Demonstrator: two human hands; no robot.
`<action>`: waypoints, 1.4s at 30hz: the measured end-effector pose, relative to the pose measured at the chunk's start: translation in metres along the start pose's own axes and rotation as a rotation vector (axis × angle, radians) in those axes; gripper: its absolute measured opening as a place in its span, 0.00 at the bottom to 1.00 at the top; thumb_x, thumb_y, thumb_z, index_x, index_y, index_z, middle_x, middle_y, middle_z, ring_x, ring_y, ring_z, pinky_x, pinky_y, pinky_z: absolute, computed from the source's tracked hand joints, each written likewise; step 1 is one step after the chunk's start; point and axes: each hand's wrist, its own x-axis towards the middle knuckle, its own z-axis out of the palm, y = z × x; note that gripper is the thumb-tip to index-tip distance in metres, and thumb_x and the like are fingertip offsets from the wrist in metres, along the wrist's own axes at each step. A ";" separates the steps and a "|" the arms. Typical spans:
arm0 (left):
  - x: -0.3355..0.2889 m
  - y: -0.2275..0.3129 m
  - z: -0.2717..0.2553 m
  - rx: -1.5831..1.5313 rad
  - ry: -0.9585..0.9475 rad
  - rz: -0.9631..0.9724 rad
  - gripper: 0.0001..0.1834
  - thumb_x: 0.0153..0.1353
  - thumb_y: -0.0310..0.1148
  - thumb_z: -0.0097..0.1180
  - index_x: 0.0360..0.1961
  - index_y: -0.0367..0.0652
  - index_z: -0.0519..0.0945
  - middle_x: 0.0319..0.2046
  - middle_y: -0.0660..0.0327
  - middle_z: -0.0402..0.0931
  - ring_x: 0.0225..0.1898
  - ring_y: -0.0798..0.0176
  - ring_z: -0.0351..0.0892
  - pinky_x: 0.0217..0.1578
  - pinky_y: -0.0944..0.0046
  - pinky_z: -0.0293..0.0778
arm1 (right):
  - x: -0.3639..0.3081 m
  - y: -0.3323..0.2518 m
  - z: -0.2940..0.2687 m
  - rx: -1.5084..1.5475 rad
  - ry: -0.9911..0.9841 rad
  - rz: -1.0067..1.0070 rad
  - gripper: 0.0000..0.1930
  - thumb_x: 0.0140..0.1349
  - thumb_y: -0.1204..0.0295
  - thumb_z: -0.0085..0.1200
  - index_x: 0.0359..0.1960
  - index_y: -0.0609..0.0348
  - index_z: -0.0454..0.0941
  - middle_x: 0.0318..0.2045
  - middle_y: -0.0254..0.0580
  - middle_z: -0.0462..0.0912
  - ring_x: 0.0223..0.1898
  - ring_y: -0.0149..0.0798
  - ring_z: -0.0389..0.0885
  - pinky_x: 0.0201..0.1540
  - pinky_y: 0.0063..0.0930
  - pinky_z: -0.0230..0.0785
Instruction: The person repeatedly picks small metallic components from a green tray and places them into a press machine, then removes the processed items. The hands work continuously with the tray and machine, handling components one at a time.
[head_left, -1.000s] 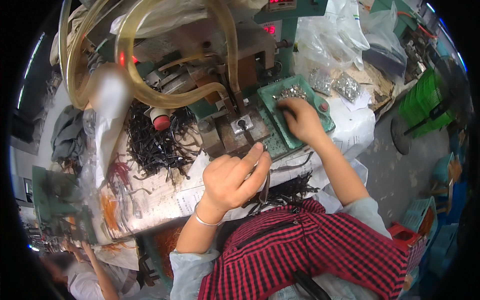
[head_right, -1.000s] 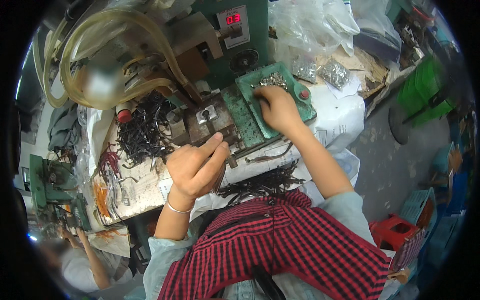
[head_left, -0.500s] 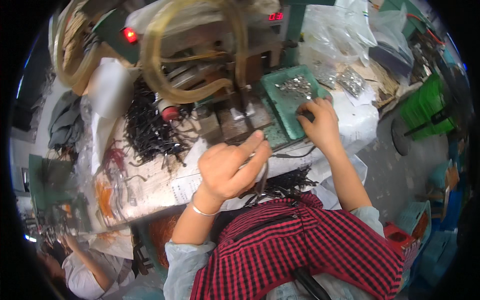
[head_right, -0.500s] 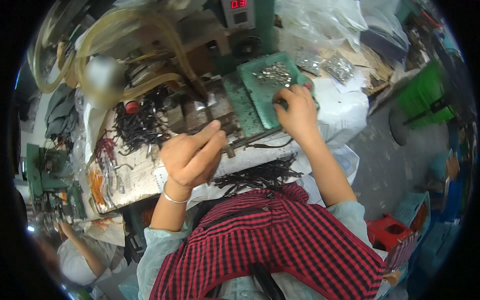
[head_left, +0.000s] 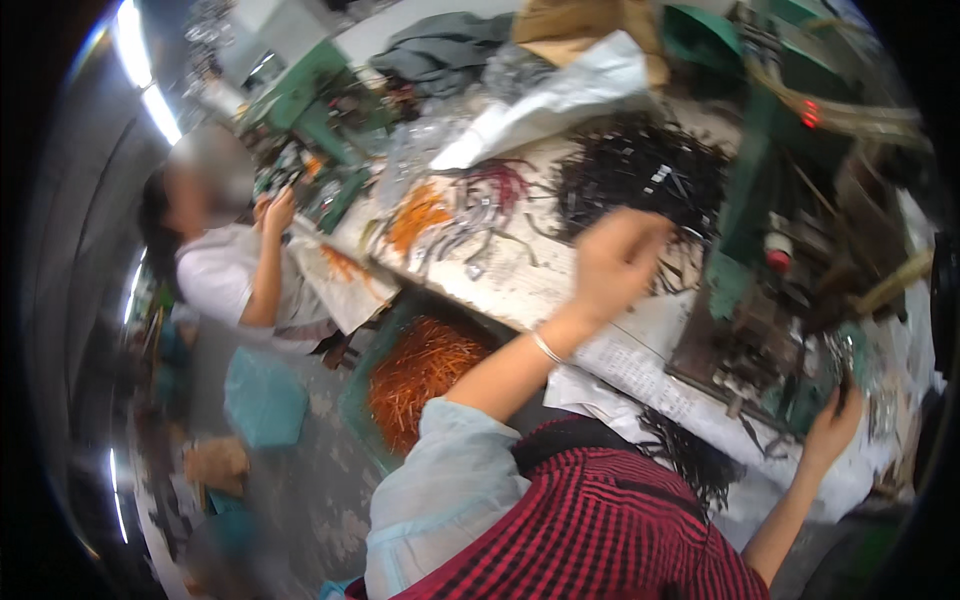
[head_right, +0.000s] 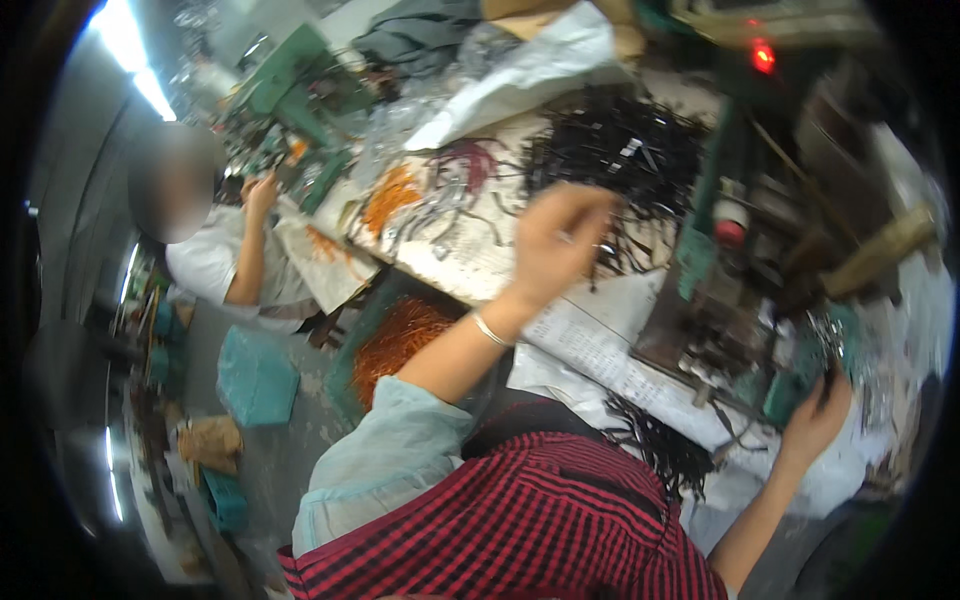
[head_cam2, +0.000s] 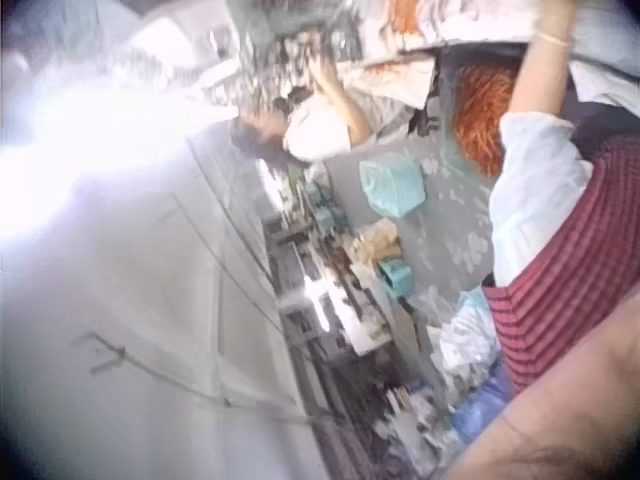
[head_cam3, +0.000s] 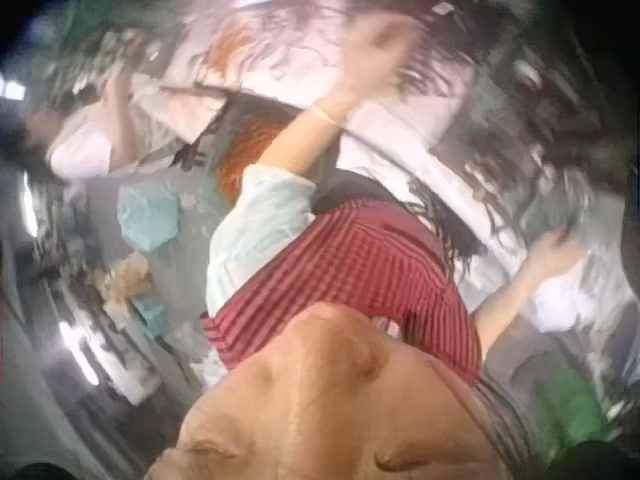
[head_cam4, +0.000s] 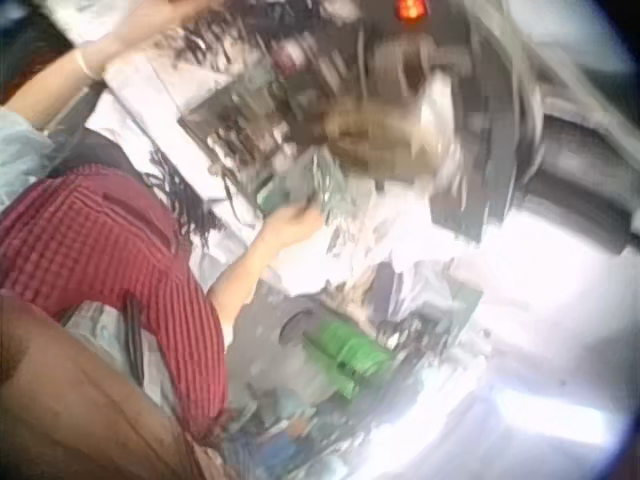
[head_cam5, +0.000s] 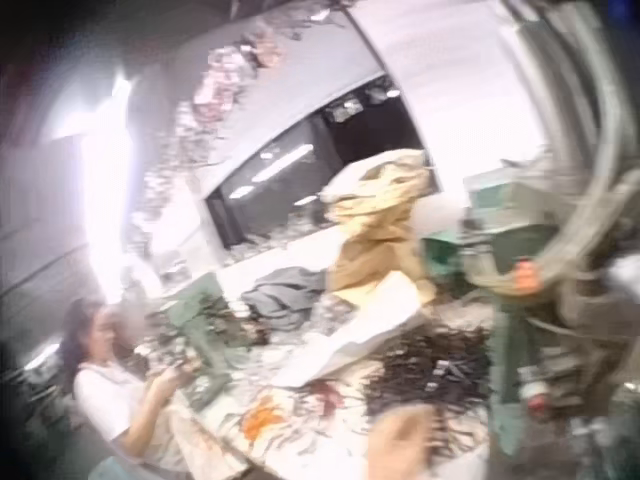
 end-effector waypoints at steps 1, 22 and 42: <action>0.005 -0.022 0.004 0.022 0.033 0.015 0.06 0.62 0.24 0.66 0.40 0.40 0.87 0.32 0.59 0.84 0.26 0.65 0.79 0.29 0.66 0.75 | 0.002 -0.008 -0.003 0.028 0.009 -0.049 0.15 0.71 0.78 0.52 0.57 0.63 0.82 0.51 0.53 0.84 0.54 0.55 0.81 0.60 0.41 0.70; 0.018 -0.117 0.079 0.488 -0.420 0.334 0.06 0.51 0.25 0.63 0.32 0.39 0.82 0.36 0.52 0.78 0.36 0.41 0.79 0.37 0.47 0.77 | 0.014 -0.122 -0.052 0.595 0.069 0.134 0.07 0.59 0.80 0.63 0.39 0.63 0.88 0.37 0.44 0.88 0.40 0.43 0.85 0.47 0.33 0.75; -0.007 0.097 0.063 -0.070 -0.414 0.771 0.13 0.52 0.23 0.68 0.40 0.41 0.87 0.42 0.52 0.89 0.35 0.62 0.88 0.28 0.66 0.73 | 0.047 -0.184 -0.062 0.967 -0.137 0.133 0.31 0.61 0.79 0.61 0.68 0.63 0.71 0.55 0.48 0.83 0.56 0.38 0.82 0.62 0.33 0.72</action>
